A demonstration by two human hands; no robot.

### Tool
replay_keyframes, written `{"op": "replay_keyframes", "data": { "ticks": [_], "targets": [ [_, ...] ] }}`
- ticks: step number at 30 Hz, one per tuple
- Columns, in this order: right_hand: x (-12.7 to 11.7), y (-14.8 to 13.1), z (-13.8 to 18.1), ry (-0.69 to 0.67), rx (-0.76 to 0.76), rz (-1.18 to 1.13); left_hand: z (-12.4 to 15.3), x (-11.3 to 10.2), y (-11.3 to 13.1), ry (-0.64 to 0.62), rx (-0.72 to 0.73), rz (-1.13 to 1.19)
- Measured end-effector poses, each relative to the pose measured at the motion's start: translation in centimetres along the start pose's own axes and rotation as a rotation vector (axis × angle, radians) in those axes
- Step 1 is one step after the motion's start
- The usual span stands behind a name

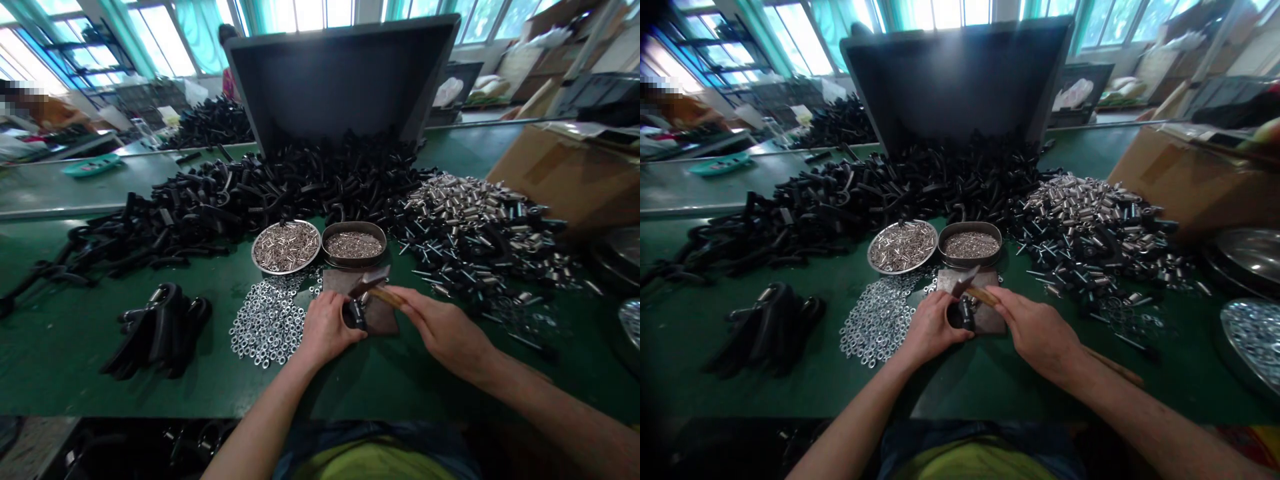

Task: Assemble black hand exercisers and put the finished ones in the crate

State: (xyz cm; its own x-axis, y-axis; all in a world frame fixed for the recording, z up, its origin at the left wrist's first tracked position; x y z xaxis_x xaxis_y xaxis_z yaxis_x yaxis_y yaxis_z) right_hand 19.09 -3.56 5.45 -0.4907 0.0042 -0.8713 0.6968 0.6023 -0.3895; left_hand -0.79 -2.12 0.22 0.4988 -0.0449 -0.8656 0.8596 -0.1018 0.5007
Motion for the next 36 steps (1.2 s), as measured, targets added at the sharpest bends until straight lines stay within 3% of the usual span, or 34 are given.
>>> {"op": "replay_keyframes", "data": {
  "ticks": [3,4,8,12,16,18,21,23,25,27,29,32,36],
  "targets": [
    [-0.6,-0.4,0.1,0.237,-0.033,-0.011,-0.1,0.2,-0.2,0.008,0.001,-0.005],
    [-0.3,-0.3,0.2,0.219,-0.036,0.009,-0.1,0.2,-0.2,0.007,0.0,-0.007],
    [1.9,2.1,0.9,-0.114,0.037,0.171,0.0,0.3,-0.2,-0.005,-0.002,-0.004],
    [2.1,6.0,3.6,-0.02,0.131,0.487,0.1,0.0,-0.1,-0.011,-0.023,0.046],
    [1.8,8.1,5.4,0.031,0.153,0.7,0.2,-0.5,0.1,0.061,-0.181,0.29],
    [2.1,7.1,4.7,0.077,0.124,0.57,0.5,-0.5,0.4,0.106,-0.285,0.479],
    [3.0,3.7,2.0,0.105,0.116,0.095,1.5,-0.3,1.5,0.104,-0.345,0.673],
    [3.7,1.5,-0.1,0.09,0.137,-0.14,2.0,-0.3,2.2,0.033,-0.252,0.681],
    [4.1,0.5,-1.9,0.109,0.142,-0.209,1.5,-1.0,2.3,-0.059,-0.077,0.609],
    [4.3,0.9,-3.0,0.118,0.127,-0.183,-0.4,-2.8,1.4,-0.046,0.068,0.489],
    [4.5,1.9,-3.5,0.054,0.107,-0.112,-4.0,-5.3,-0.7,0.118,0.102,0.314],
    [5.0,2.9,-3.5,-0.07,0.079,0.05,-11.2,-9.3,-4.7,0.351,-0.058,-0.128],
    [5.8,2.8,-3.3,-0.08,0.034,0.209,-19.5,-13.1,-9.0,0.384,-0.169,-0.281]
  ]
}}
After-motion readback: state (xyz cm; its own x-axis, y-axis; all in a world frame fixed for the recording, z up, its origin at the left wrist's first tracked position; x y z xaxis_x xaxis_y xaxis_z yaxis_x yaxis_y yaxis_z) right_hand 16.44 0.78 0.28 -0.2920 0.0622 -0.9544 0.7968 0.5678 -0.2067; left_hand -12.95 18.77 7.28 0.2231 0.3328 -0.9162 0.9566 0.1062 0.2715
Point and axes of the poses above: each hand's wrist, its own z-axis away from the middle knuckle, its own x-axis out of the palm, y = z × x, the point moved 2 cm from there along -z, towards the middle knuckle, and after that the axes turned 8 degrees about -x, right-handed, at the moved point
